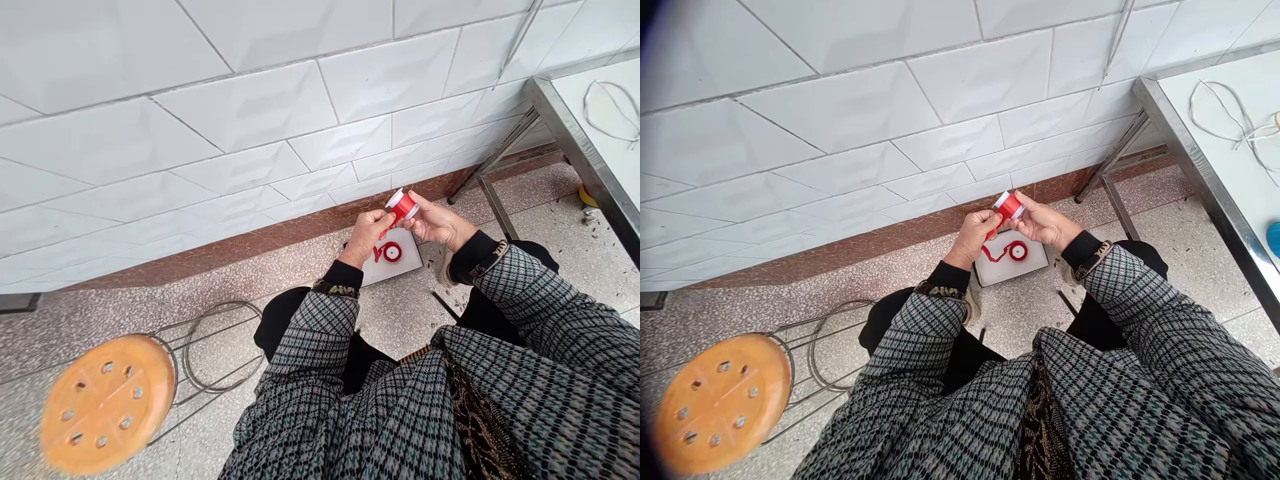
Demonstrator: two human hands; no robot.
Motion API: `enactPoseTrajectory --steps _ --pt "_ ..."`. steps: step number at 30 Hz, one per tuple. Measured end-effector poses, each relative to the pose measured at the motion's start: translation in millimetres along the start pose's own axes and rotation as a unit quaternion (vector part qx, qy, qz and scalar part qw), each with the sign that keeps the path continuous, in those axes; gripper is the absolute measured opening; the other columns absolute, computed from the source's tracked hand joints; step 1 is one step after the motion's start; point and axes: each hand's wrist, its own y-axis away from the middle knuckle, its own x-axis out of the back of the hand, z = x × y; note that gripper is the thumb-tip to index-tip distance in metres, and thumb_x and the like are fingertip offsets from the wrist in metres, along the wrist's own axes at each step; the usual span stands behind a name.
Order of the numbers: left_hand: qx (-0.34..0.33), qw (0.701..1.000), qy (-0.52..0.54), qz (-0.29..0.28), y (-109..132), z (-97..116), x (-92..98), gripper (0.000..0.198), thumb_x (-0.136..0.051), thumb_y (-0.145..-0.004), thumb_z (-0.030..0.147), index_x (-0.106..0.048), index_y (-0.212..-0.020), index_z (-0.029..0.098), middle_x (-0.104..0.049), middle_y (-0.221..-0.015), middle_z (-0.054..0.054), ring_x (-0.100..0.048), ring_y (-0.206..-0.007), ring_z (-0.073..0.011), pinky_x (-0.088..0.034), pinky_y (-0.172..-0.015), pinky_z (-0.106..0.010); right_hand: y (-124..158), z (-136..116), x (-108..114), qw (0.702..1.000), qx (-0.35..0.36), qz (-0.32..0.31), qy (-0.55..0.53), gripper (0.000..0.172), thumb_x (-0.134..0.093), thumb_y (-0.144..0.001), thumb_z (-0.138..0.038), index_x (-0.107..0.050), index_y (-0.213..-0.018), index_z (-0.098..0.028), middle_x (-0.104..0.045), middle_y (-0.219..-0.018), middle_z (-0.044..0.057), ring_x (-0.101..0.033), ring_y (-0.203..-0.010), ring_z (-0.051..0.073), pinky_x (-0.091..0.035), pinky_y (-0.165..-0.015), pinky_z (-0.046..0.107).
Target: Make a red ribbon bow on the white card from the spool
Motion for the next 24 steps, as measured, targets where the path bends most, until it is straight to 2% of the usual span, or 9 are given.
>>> enactPoseTrajectory --steps 2,4,6,10,15,17,20,22,24 --pt "0.006 0.999 0.037 0.005 -1 -1 -0.5 0.05 -0.093 -0.066 0.057 -0.071 -0.084 0.016 -0.055 -0.06 0.004 -0.039 -0.049 -0.0051 -0.028 -0.047 -0.022 -1 -1 4 0.999 -0.019 -0.032 -0.006 0.051 -0.038 -0.116 -0.055 -0.063 -0.111 -0.011 -0.068 -0.073 0.004 -0.061 -0.047 0.007 -0.054 -0.042 0.009" --pt "0.01 0.997 0.076 -0.01 -2 -3 -0.4 0.061 -0.096 -0.064 0.052 -0.074 -0.108 0.016 -0.06 -0.068 0.004 -0.041 -0.05 -0.0047 -0.03 -0.047 -0.021 -3 -2 9 0.995 -0.051 -0.08 -0.016 0.052 -0.034 -0.117 -0.055 -0.06 -0.112 -0.011 -0.067 -0.075 0.004 -0.062 -0.048 0.008 -0.054 -0.042 0.01" --pt "0.017 0.993 0.105 -0.041 -3 -6 0.6 0.07 -0.097 -0.064 0.05 -0.072 -0.121 0.017 -0.062 -0.071 0.004 -0.044 -0.051 -0.0048 -0.033 -0.048 -0.021 -5 -1 15 0.986 -0.094 -0.132 -0.03 0.053 -0.03 -0.117 -0.056 -0.058 -0.113 -0.011 -0.066 -0.077 0.004 -0.063 -0.05 0.008 -0.055 -0.042 0.01" --pt "0.033 0.984 0.155 -0.081 -4 -10 1.6 0.068 -0.099 -0.062 0.048 -0.072 -0.116 0.017 -0.063 -0.069 0.004 -0.049 -0.051 -0.0054 -0.036 -0.048 -0.021 -6 3 19 0.971 -0.143 -0.183 -0.056 0.054 -0.025 -0.117 -0.058 -0.054 -0.112 -0.013 -0.061 -0.074 0.002 -0.062 -0.048 0.007 -0.054 -0.042 0.01" --pt "0.043 0.979 0.187 -0.068 -2 -8 -6.6 0.063 -0.101 -0.056 0.05 -0.072 -0.1 0.016 -0.065 -0.066 0.003 -0.053 -0.049 -0.0054 -0.039 -0.048 -0.02 0 5 9 0.979 -0.144 -0.137 -0.04 0.061 -0.017 -0.116 -0.061 -0.055 -0.11 -0.014 -0.059 -0.069 0.001 -0.06 -0.046 0.009 -0.054 -0.039 0.012" --pt "0.046 0.979 0.191 -0.047 -1 -7 -10.3 0.063 -0.102 -0.053 0.052 -0.071 -0.095 0.015 -0.067 -0.067 0.002 -0.057 -0.051 -0.006 -0.042 -0.05 -0.02 3 5 4 0.987 -0.122 -0.1 -0.016 0.068 -0.012 -0.114 -0.065 -0.057 -0.111 -0.014 -0.063 -0.071 0.004 -0.064 -0.049 0.011 -0.055 -0.04 0.013" --pt "0.035 0.981 0.192 -0.007 -2 -8 -12.0 0.064 -0.1 -0.052 0.057 -0.071 -0.09 0.015 -0.062 -0.06 0.005 -0.046 -0.043 -0.0031 -0.033 -0.042 -0.019 8 7 -3 0.997 -0.052 -0.037 0.042 0.071 -0.012 -0.113 -0.067 -0.059 -0.11 -0.014 -0.07 -0.079 0.012 -0.072 -0.06 0.015 -0.06 -0.046 0.016" --pt "0.022 0.981 0.193 0.014 -4 -9 -11.0 0.062 -0.098 -0.055 0.059 -0.071 -0.089 0.015 -0.057 -0.055 0.007 -0.038 -0.039 -0.0017 -0.027 -0.04 -0.02 11 9 -7 0.996 0.029 -0.001 0.086 0.058 -0.028 -0.115 -0.063 -0.06 -0.108 -0.015 -0.074 -0.086 0.014 -0.077 -0.069 0.018 -0.064 -0.052 0.019" --pt "0.012 0.981 0.194 0.022 -5 -11 -10.4 0.058 -0.097 -0.06 0.058 -0.072 -0.091 0.016 -0.054 -0.053 0.008 -0.034 -0.038 -0.0014 -0.029 -0.041 -0.02 13 14 -10 0.983 0.13 0.029 0.13 0.03 -0.052 -0.113 -0.047 -0.059 -0.107 -0.018 -0.075 -0.094 0.011 -0.078 -0.076 0.018 -0.066 -0.058 0.021"
